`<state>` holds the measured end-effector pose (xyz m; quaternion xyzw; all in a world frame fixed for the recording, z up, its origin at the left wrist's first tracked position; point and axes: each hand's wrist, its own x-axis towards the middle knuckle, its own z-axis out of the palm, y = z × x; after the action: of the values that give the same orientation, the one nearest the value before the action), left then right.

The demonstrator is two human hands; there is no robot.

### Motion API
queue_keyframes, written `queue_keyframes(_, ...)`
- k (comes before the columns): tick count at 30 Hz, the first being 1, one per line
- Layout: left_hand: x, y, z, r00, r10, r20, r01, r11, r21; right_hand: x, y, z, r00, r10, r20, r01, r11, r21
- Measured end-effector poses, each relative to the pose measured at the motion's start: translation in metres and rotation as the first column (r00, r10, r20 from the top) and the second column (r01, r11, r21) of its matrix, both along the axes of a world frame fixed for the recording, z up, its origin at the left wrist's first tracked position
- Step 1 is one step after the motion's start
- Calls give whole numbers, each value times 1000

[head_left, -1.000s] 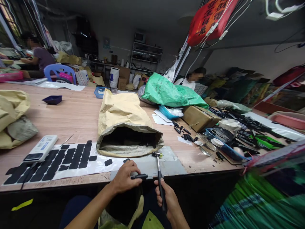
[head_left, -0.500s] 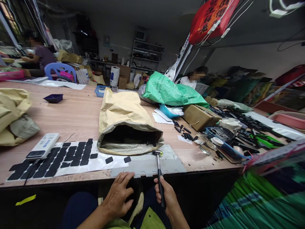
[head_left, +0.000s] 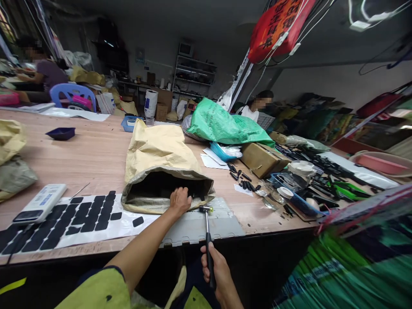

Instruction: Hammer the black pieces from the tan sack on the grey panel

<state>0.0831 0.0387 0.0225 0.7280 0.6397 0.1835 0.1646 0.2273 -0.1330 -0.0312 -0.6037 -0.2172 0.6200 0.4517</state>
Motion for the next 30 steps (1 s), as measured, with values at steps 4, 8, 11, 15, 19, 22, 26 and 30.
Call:
queue_keyframes(4, 8, 13, 0, 998, 31, -58, -38, 992, -123, 2, 0, -2, 1000, 10, -1, -10, 1000, 3)
queue_keyframes(8, -6, 6, 4, 997, 47, -55, -53, 992, -118, 2, 1, -1, 1000, 17, 8, -17, 1000, 11)
queue_keyframes(11, -25, -12, 6, 999, 38, -29, -38, 999, -20, 0, 2, 2, 1000, 5, 17, -5, 1000, 3)
queue_keyframes(15, -44, -46, 1, 991, -128, 29, 126, 990, 64, -3, 2, 6, 1000, -7, 24, 6, 1000, 25)
queue_keyframes(19, -51, -66, -13, 975, -208, 73, 205, 977, 53, -5, 2, 8, 999, -10, 37, 9, 1000, 27)
queue_keyframes(22, -52, -69, -22, 977, -179, 114, 173, 983, 64, -8, 2, 7, 996, -15, 90, 9, 998, 65)
queue_keyframes(26, -52, -66, -24, 976, -170, 133, 161, 984, 75, -15, -4, 3, 942, -73, 327, 23, 988, 155)
queue_keyframes(30, -52, -65, -23, 976, -116, 182, 109, 993, 48, -18, -19, -1, 881, -77, 467, -28, 976, 214)
